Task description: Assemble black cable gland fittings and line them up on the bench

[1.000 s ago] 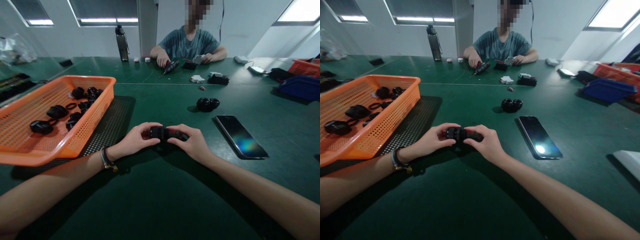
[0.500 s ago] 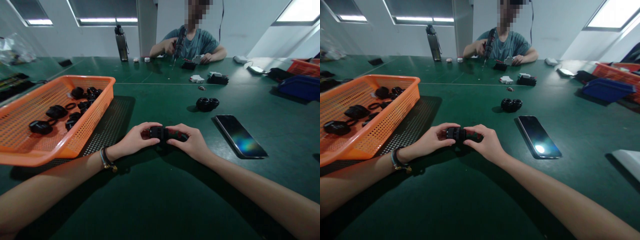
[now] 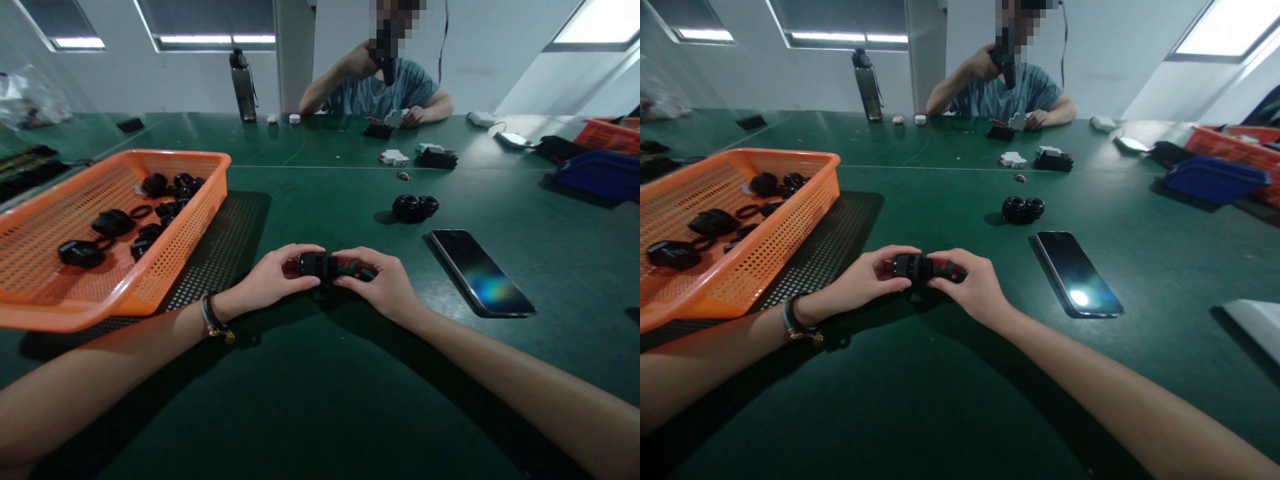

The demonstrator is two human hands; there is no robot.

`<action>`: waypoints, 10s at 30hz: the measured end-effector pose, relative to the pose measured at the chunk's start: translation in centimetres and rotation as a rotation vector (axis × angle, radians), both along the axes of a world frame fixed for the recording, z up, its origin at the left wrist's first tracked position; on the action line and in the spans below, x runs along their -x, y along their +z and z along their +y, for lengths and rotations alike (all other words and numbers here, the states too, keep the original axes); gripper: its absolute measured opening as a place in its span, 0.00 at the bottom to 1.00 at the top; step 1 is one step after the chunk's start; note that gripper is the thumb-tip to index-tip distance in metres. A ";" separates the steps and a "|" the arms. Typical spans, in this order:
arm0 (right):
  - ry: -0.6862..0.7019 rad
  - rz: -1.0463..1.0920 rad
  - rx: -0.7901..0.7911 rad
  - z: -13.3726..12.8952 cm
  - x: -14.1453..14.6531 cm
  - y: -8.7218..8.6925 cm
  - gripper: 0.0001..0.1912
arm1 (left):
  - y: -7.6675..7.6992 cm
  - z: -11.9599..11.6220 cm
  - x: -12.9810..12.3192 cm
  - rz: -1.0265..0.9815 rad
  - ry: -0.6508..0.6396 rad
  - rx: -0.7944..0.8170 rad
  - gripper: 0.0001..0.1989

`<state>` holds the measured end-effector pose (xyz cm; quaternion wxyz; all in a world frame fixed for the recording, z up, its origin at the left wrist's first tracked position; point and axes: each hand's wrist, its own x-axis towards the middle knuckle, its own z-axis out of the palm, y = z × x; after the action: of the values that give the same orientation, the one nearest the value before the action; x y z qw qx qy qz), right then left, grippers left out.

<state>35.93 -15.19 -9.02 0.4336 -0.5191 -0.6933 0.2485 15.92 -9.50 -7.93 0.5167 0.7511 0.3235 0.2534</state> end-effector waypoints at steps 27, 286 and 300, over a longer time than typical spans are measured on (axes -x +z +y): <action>0.002 -0.045 0.011 0.0 0.0 0.2 0.13 | -0.1 0.0 0.1 0.010 -0.002 0.000 0.25; 0.029 -0.064 -0.024 0.0 -0.1 0.0 0.14 | 0.1 0.0 0.1 0.016 -0.016 0.040 0.24; 0.011 -0.063 -0.054 -0.1 0.0 -0.1 0.15 | 0.2 -0.1 0.1 0.019 -0.006 0.055 0.24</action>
<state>35.93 -15.28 -9.13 0.4243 -0.5110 -0.7158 0.2156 15.83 -9.56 -7.70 0.5348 0.7398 0.3333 0.2356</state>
